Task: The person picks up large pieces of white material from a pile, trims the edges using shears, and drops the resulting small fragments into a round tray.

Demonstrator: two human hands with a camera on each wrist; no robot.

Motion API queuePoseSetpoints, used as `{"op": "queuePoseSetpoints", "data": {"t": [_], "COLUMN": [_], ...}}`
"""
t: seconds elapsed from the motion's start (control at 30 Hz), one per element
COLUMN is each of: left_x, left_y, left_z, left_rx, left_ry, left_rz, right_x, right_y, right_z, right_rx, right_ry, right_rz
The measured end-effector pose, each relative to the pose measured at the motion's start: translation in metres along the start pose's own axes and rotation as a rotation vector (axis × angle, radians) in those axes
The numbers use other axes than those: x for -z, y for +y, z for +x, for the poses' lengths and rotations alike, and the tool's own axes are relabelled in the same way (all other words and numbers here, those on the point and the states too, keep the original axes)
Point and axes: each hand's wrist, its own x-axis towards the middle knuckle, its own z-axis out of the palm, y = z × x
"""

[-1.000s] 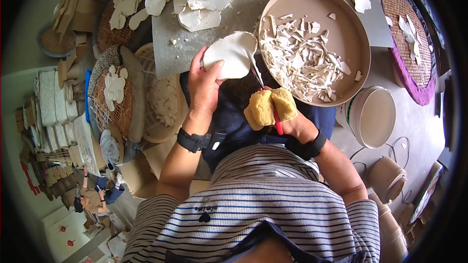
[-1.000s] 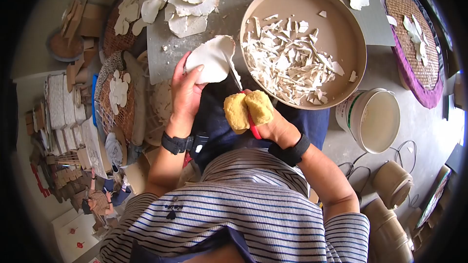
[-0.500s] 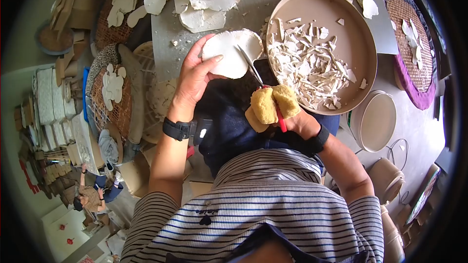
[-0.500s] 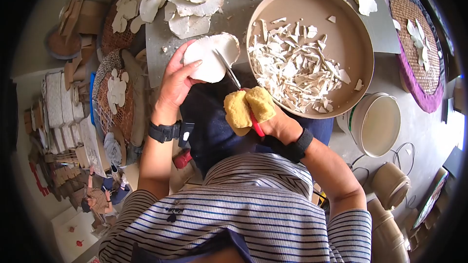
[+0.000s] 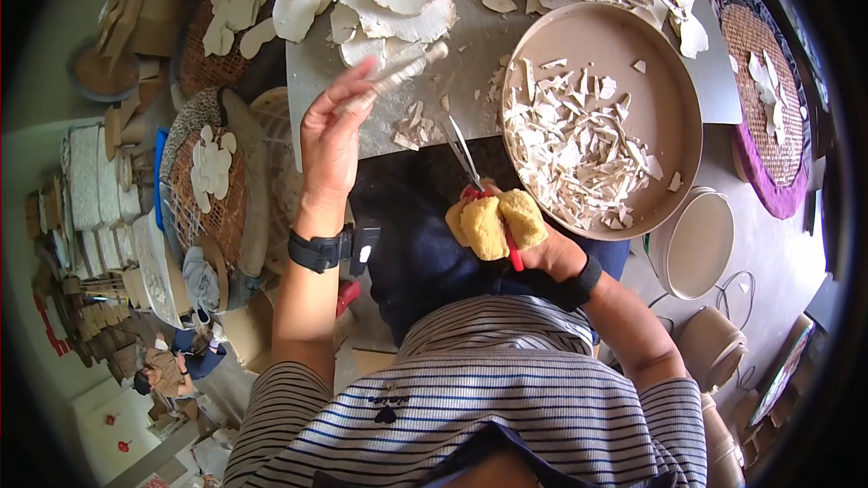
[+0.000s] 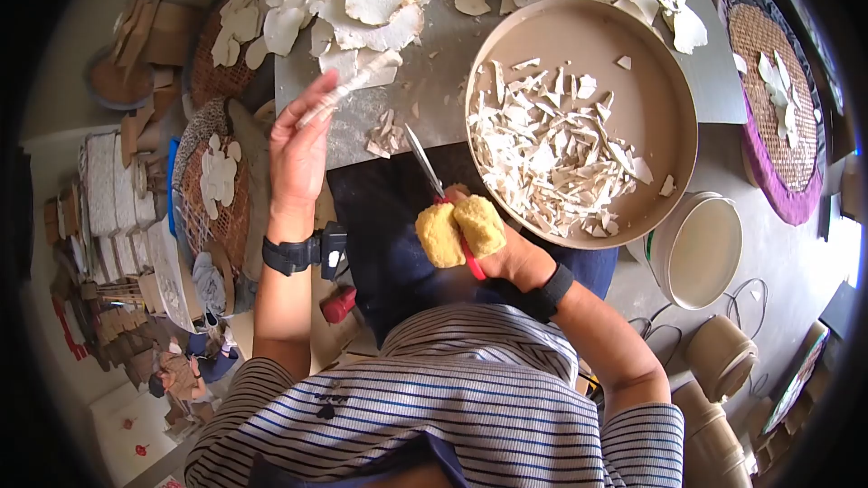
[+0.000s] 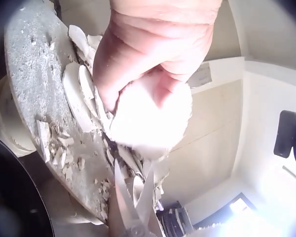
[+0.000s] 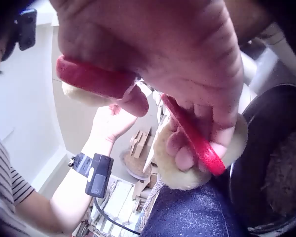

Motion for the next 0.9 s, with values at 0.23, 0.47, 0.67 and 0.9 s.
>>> {"op": "queuePoseSetpoints", "data": {"t": [0.23, 0.47, 0.67, 0.9], "left_x": [-0.022, -0.018, -0.023, -0.022], "left_y": [-0.015, -0.034, -0.032, -0.015], "left_z": [-0.012, -0.010, -0.008, -0.025], "left_rx": [-0.510, -0.554, -0.516, 0.113], "left_ry": [-0.069, -0.095, -0.010, 0.136], "left_rz": [0.767, 0.820, 0.771, 0.170], "right_x": [-0.015, -0.026, -0.028, -0.023], "right_y": [-0.008, -0.022, -0.034, -0.048], "right_z": [0.012, 0.013, 0.010, -0.001], "right_rx": [-0.207, -0.102, 0.091, 0.120], "right_ry": [0.059, -0.209, 0.107, -0.035], "right_rz": [0.456, 1.296, -0.173, -0.630]}}
